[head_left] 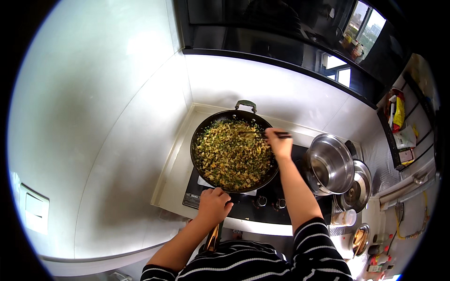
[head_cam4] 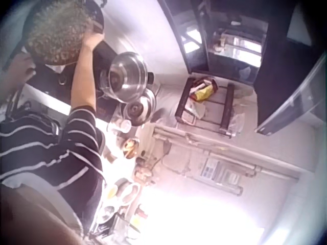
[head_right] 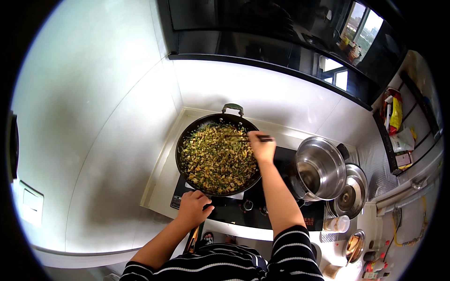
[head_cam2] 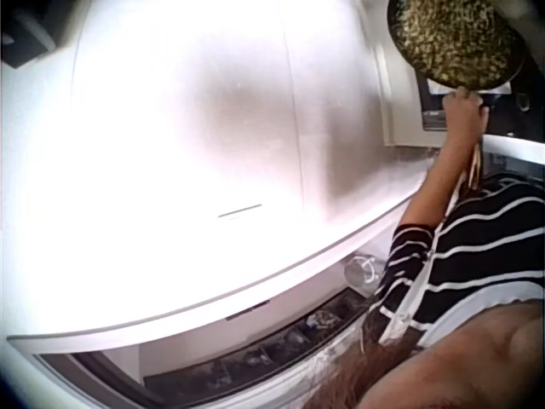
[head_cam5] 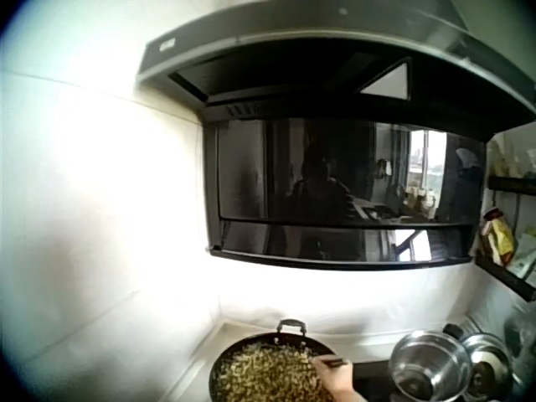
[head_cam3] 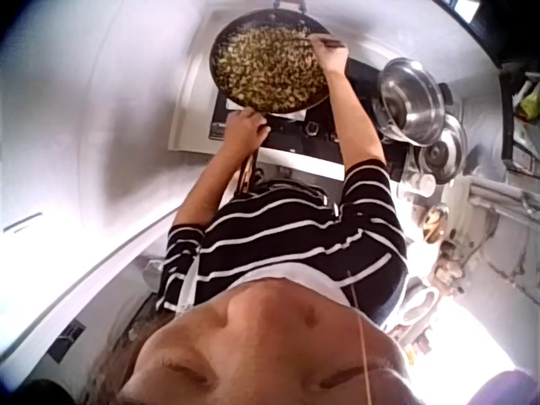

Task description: The person holds a bottle and then uses chopsticks to stir chopped vegetables in a pan on a stove. Afterward, the person rinses a bowl and a basin under a faucet in a sink.

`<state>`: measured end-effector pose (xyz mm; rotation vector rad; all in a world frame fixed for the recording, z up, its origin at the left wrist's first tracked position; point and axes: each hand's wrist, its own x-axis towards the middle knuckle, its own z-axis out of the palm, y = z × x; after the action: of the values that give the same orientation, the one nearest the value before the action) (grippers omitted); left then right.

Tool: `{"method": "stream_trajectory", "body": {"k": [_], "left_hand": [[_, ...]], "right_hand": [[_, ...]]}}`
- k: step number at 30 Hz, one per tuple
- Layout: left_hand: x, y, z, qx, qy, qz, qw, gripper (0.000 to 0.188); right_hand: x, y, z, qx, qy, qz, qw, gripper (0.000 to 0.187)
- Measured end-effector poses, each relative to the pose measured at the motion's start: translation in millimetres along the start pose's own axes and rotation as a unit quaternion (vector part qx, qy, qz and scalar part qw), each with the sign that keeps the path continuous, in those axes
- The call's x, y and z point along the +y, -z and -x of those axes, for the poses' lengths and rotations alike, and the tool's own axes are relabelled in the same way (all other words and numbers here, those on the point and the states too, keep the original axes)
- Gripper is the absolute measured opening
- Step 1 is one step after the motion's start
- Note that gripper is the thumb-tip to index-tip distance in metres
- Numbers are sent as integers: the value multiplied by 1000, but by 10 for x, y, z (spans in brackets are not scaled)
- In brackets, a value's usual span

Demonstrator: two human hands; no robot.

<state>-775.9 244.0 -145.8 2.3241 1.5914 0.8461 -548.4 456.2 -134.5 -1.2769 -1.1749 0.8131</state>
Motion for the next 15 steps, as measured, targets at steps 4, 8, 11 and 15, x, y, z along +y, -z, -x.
{"method": "stream_trajectory", "body": {"k": [4,8,11,15], "left_hand": [[30,2,6,11,-8,4,1000,20],[45,4,-21,11,-14,1,1000,20],[37,11,-2,0,-4,-1,1000,20],[19,14,-11,-3,-4,8,1000,19]], "right_hand": [[443,32,-391,74,53,28,995,11],[724,-583,-261,52,-110,-212,970,6],[424,-840,89,-93,-171,-138,971,12],[-71,-528,380,-290,-130,-83,944,14]]}}
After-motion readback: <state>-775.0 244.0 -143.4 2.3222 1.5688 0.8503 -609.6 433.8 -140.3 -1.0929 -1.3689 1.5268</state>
